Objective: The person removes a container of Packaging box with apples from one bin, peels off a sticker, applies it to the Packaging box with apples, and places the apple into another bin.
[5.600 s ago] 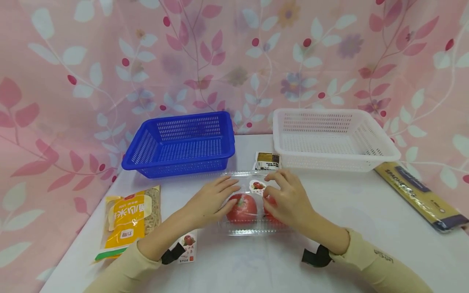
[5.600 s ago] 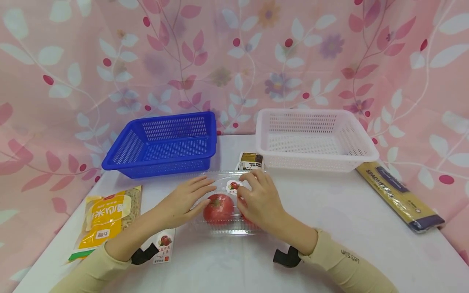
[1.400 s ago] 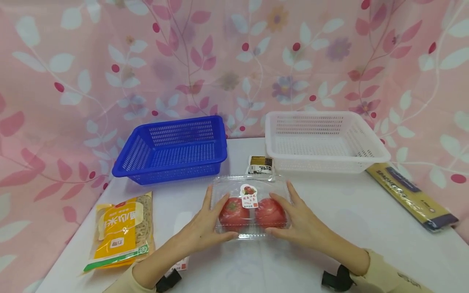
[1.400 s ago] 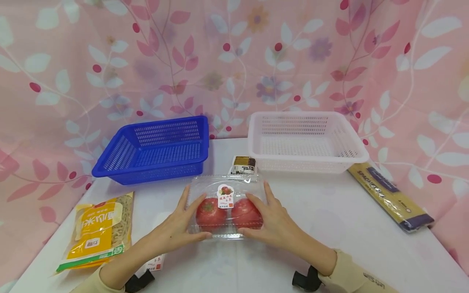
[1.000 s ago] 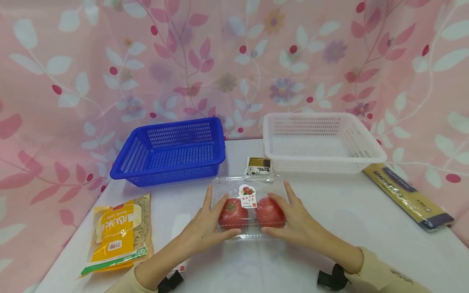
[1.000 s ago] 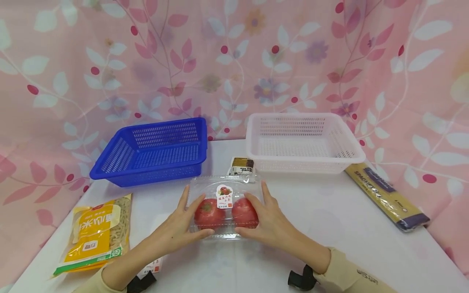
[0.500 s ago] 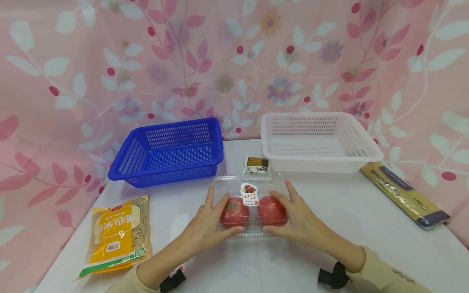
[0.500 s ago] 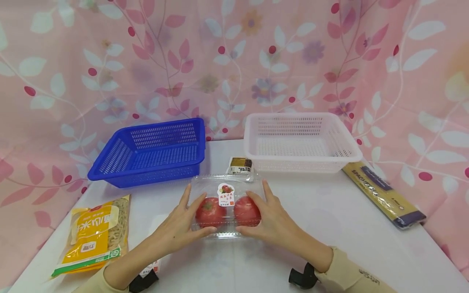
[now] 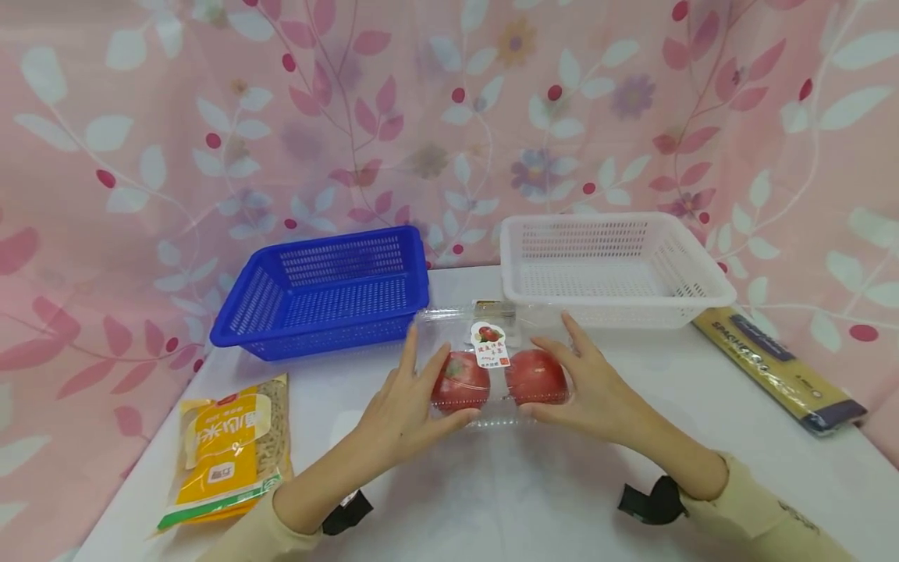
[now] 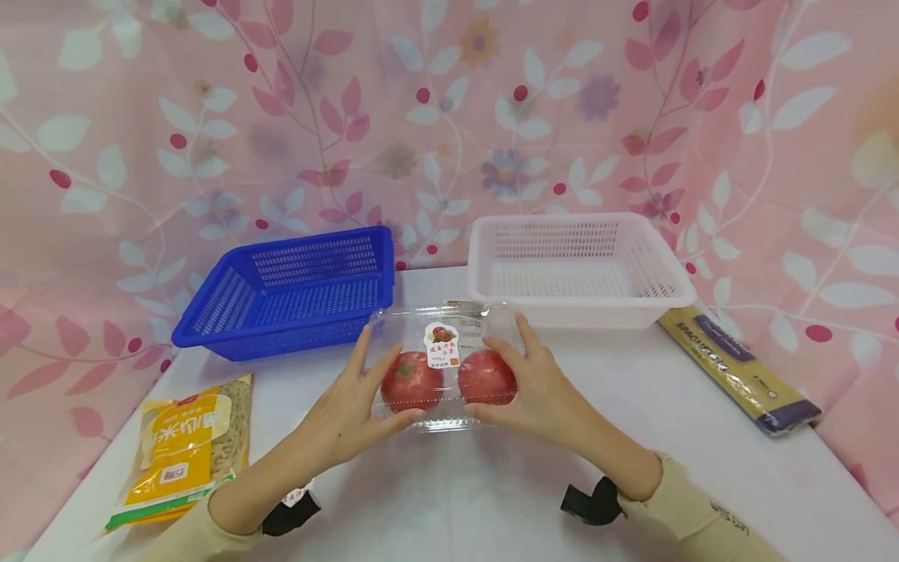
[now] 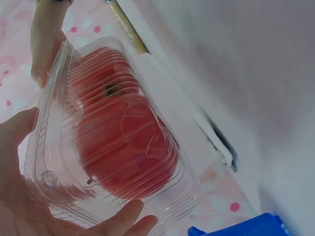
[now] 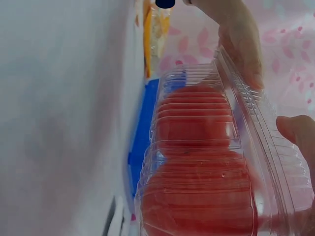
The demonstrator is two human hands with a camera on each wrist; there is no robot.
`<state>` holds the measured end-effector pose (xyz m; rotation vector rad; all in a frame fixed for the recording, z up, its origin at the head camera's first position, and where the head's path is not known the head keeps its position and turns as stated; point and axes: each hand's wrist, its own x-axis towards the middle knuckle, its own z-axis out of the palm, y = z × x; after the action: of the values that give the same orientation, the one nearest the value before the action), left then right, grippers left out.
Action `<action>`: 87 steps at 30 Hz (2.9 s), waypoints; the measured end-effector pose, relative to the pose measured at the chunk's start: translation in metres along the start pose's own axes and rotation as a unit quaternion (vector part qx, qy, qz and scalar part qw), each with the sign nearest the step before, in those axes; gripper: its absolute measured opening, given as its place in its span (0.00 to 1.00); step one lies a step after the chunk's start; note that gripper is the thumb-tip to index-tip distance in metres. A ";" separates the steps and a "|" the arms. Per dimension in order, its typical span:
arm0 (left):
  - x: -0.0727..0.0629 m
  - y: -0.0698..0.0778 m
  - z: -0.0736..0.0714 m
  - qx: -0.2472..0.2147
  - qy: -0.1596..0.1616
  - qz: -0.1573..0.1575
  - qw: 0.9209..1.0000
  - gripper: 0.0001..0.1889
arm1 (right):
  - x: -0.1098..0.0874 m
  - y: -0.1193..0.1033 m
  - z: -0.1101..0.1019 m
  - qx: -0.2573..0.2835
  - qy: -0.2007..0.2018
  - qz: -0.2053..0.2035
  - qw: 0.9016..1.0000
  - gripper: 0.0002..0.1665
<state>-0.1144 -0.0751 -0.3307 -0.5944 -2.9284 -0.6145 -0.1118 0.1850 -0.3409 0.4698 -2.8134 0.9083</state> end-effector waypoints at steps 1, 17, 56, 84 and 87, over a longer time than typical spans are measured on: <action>0.003 0.002 -0.002 0.001 0.004 0.005 1.000 0.49 | 0.001 0.000 -0.004 0.000 0.001 0.001 1.000 0.51; 0.044 0.019 -0.026 -0.029 0.042 0.052 0.997 0.46 | 0.017 0.006 -0.043 0.003 0.025 0.009 1.000 0.49; 0.191 0.073 -0.008 -0.052 0.011 0.076 0.996 0.46 | 0.084 0.077 -0.138 -0.029 0.051 0.067 0.996 0.43; 0.263 0.082 0.042 -0.090 -0.028 0.070 0.993 0.46 | 0.126 0.142 -0.139 -0.060 0.003 0.091 0.994 0.42; 0.266 0.079 0.049 -0.090 -0.026 0.064 0.993 0.45 | 0.130 0.150 -0.137 -0.060 -0.015 0.088 0.994 0.43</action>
<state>-0.3283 0.1059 -0.3019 -0.8225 -2.8710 -0.8669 -0.2785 0.3486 -0.2822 0.2240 -2.9518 0.7604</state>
